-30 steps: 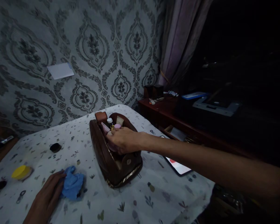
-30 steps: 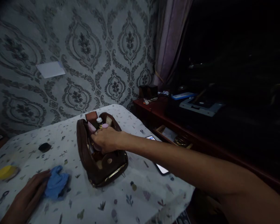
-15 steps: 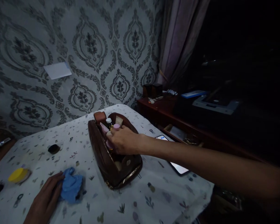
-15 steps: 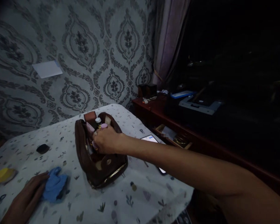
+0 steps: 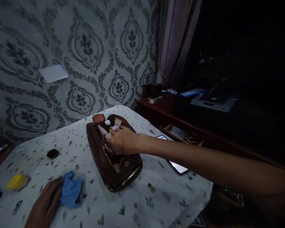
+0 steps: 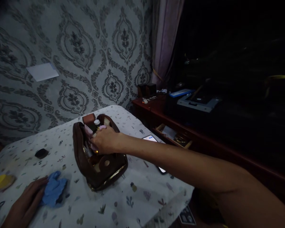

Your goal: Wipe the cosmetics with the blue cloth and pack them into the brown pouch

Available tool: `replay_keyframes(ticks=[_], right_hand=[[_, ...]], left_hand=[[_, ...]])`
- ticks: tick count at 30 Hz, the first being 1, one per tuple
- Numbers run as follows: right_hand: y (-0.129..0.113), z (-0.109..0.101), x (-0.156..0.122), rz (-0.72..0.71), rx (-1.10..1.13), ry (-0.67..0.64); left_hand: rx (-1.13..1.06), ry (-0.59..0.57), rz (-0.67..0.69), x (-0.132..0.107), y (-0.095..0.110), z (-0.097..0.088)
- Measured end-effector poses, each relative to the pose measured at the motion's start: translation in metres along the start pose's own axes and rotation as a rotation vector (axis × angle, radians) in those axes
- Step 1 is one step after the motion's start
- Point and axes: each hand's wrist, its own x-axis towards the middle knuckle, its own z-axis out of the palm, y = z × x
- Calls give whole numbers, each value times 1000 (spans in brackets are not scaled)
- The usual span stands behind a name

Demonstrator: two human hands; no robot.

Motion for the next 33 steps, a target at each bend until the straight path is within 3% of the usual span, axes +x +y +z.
replay_keyframes(ticks=[4,6,8,11,17,25,30,33], right_hand=[[10,-23,-4,104,187,61],[13,-33,-6,190,197,119],[13,-36,-6,194,182,89],[7,-27,-2,88,140,-23],[-11,-3,12,39,3,-49],[-6,0,20,14,40,-96],[-1,-2,11,14,96,-6],[-1,-10,1,-27,92,-102]], left_hand=[[-7,-1,3,0,-3,1],[-34,21,-44,-1,2,2],[-46,31,-64,-2,7,3],[-33,30,-38,-2,9,2],[-39,47,-36,1,10,-3],[-43,21,-53,3,15,-6],[-43,-12,-55,2,14,-7],[-38,-18,-57,1,12,-5]])
